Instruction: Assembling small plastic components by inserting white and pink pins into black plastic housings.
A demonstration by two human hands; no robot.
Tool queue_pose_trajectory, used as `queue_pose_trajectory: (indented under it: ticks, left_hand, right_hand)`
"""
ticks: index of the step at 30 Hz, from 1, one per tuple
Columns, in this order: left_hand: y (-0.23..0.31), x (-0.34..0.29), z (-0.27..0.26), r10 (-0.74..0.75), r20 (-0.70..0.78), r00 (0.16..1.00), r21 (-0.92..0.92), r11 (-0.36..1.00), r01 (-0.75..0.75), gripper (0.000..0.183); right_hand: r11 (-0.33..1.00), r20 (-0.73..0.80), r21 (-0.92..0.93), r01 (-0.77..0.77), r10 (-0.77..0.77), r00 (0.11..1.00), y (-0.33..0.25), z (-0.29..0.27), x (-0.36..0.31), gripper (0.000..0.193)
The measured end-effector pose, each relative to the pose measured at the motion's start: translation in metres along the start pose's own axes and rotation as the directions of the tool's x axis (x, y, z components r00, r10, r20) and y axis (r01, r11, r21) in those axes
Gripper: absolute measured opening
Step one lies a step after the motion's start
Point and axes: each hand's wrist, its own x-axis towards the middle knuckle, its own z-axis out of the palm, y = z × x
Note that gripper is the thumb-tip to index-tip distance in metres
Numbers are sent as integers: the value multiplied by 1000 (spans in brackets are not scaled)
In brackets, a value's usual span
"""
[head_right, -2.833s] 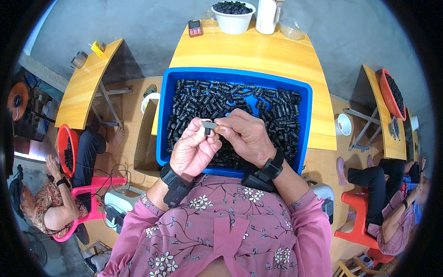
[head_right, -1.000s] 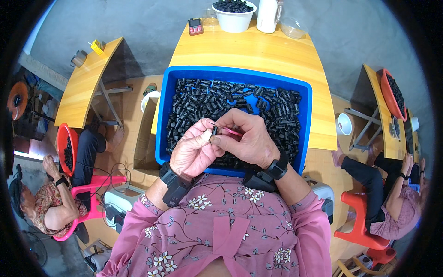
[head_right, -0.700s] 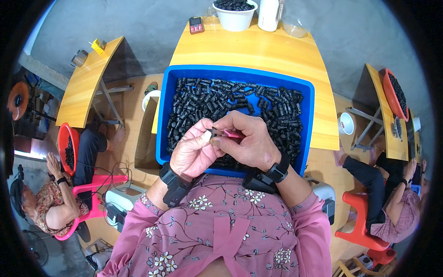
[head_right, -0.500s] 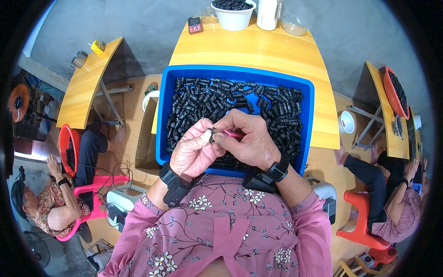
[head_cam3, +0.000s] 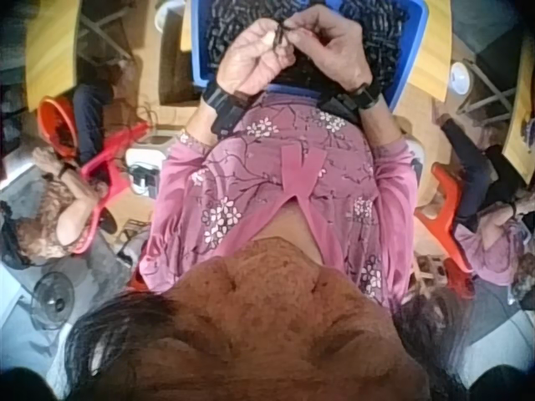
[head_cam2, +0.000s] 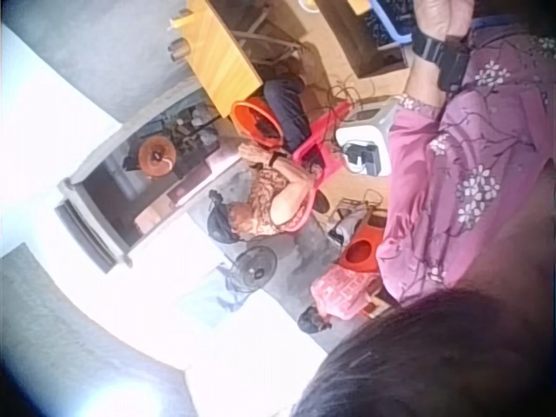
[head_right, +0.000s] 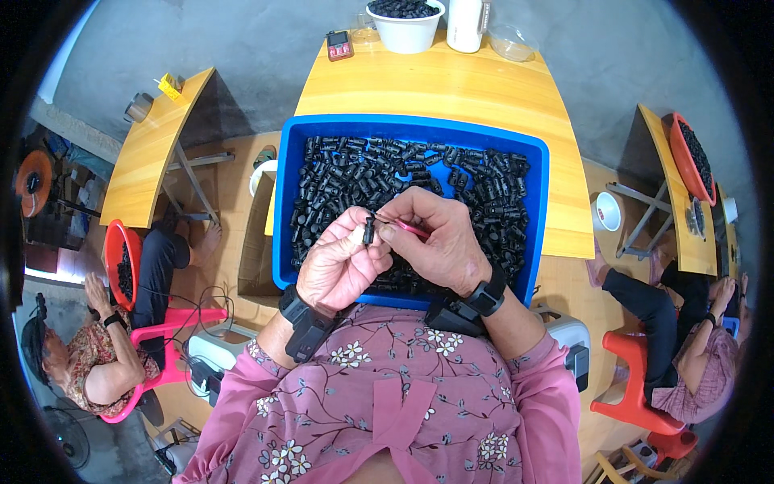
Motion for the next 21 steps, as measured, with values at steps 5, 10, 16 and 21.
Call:
queue_pose_trajectory:
  ticks: [5, 10, 16, 21]
  left_hand:
    - [1, 0, -4, 3, 14, 1000, -32, 999, -2, 24]
    - [2, 1, -8, -9, -2, 1000, -30, 1000, 9, 35]
    - [0, 1, 2, 71, -67, 995, 107, 992, -64, 30]
    - [-2, 1, -9, 93, -36, 995, 90, 992, -90, 26]
  right_hand:
    - [1000, 28, -7, 15, -15, 999, 2, 0, -1, 10]
    - [998, 48, -56, 38, -35, 998, -4, 0, 0, 13]
    - [995, 62, -91, 40, -34, 997, -2, 5, 0, 19]
    - [981, 14, -168, 97, -96, 995, 3, 8, 1, 18]
